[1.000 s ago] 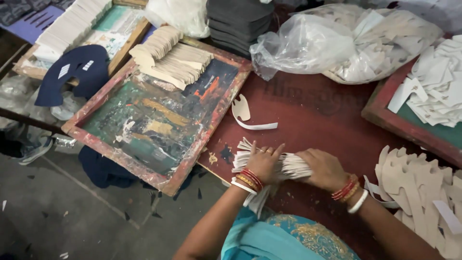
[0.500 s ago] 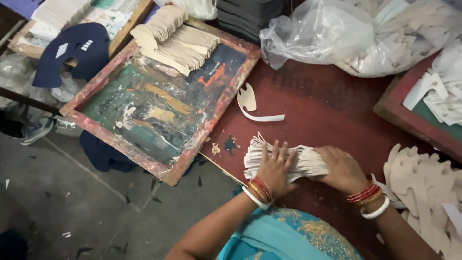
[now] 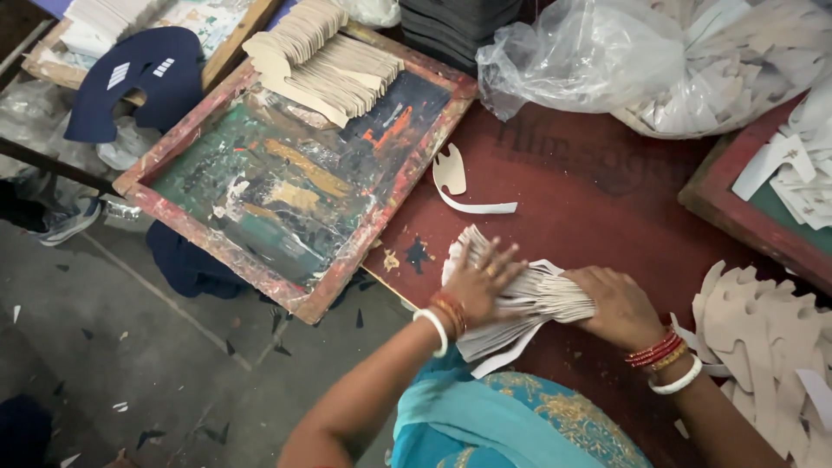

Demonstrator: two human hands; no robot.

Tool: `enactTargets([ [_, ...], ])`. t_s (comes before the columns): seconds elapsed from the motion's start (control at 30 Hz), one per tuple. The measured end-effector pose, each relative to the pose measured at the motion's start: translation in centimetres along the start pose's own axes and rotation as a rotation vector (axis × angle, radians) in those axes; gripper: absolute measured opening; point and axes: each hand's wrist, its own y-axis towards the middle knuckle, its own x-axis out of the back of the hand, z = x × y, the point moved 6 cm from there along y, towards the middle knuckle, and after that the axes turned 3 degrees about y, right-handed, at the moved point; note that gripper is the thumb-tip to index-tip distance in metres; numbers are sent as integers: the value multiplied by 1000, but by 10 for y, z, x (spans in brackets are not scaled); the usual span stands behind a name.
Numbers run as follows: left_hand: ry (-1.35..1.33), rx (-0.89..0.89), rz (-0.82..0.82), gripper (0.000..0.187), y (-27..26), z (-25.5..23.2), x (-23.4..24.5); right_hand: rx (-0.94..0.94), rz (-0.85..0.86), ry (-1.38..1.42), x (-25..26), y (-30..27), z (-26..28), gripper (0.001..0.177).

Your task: The person sits at a cluttered workbench and sorts through a pile of white, irregularly shaped paper cutouts. They pick up the pieces, separate them, and stack them into neat piles on the table.

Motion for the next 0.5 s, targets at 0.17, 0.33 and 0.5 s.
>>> enactTargets([
  [0.17, -79, 112, -54, 93, 22, 10, -12, -17, -50, 27, -1, -1, -5, 59],
  [0.33, -3, 116, 17, 94, -30, 9, 17, 31, -90, 65, 5, 0, -2, 61],
  [0.5, -68, 177, -44, 79, 3, 34, 11, 45, -50, 100, 3, 6, -2, 65],
])
